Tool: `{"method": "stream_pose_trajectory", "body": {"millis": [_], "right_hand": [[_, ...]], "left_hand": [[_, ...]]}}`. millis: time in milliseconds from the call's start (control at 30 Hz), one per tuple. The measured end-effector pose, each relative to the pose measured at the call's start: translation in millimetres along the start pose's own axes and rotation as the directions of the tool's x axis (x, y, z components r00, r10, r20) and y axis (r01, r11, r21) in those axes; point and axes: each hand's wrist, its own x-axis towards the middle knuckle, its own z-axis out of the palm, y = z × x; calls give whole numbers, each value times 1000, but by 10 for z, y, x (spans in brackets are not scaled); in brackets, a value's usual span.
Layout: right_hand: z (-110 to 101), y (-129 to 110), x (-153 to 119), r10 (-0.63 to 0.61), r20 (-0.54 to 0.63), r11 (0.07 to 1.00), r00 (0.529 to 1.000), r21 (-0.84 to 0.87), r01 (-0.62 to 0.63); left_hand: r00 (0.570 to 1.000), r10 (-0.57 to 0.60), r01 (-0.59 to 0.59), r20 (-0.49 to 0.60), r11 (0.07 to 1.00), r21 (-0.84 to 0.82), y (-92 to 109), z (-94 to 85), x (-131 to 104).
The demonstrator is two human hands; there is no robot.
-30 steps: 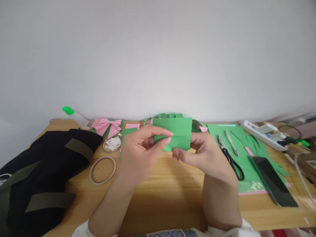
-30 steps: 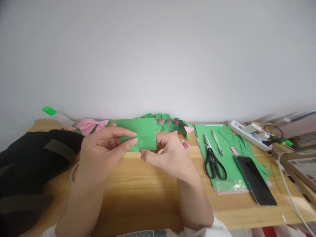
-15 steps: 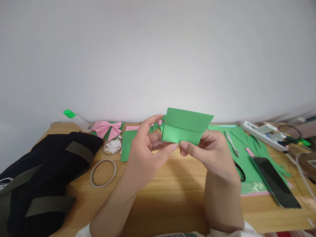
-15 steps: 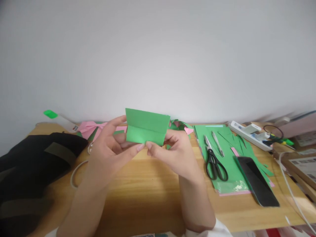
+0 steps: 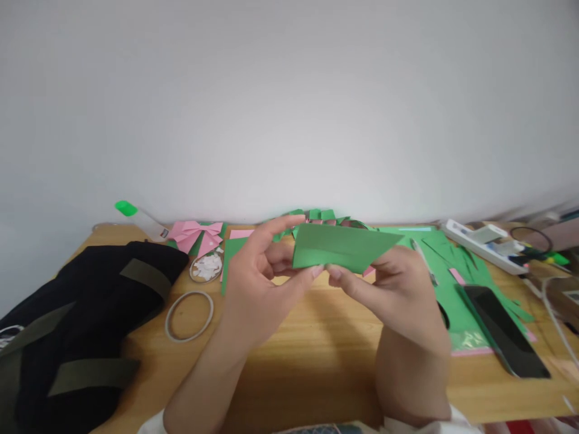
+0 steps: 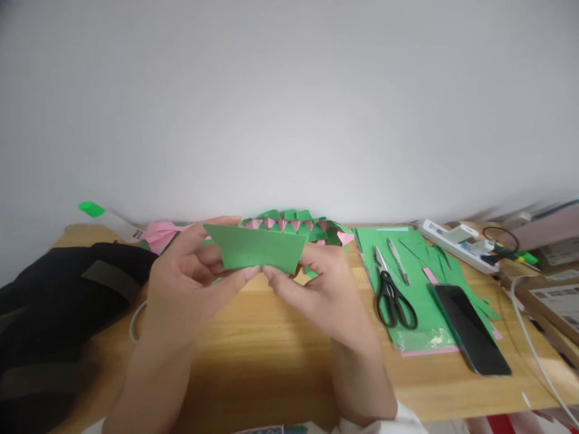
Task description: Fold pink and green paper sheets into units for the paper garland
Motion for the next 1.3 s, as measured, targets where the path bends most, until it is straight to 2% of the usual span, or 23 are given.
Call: {"method": "stream_pose_trajectory", "body": {"millis": [133,200,300,433,500,533,600,700,800,867,933,1033,1200,1233,1300], "right_hand": [[-46,-18,-32,-37,45,998,998,48,35],[-73,-22,-56,-40,81,996,996,80,33],[-122,-24,-96,20,55,995,998,102,-26],[-194,-30,-123,91,-93,992,991,98,-82],[-208,-42,-108,85,-131,995,988,71,-76],[-203,-50,-94,78,-124,995,989,72,-70],[-173,-67,-61,64,-74,994,995,97,-56],[-98,-75,-26,25,22,986,999,162,-28],[-36,-56,-23,-3,51,979,999,205,-7],[-16,-36,-32,5,57,976,998,216,-17],[-16,-18,-42,16,55,976,998,215,-28],[-56,4,-59,50,16,978,999,204,-52],[-145,30,-70,158,-166,962,973,247,-114],[-144,27,-65,173,-173,957,970,262,-125],[-116,8,-50,182,-90,947,979,285,-150]], "left_hand": [[996,23,-20,91,999,-28,11,-41,2],[996,-2,6,85,999,-38,24,-68,0],[1000,-5,5,5,1000,-18,59,-127,3],[983,114,-113,-143,993,16,91,-246,35],[974,141,-140,-175,990,19,90,-282,47],[980,131,-132,-147,991,3,84,-283,49],[996,90,-91,-13,994,-55,59,-251,47],[978,44,-27,206,996,-83,-7,-154,39],[960,66,-81,271,996,44,-72,-89,31],[963,88,-125,255,984,130,-90,-87,24],[971,82,-116,227,983,142,-80,-112,20],[986,45,-57,163,996,69,-34,-176,30],[997,47,-51,-64,997,-63,28,-275,69],[996,44,-50,-73,995,-83,33,-280,74],[999,34,-35,-14,996,-77,35,-268,81]]}}
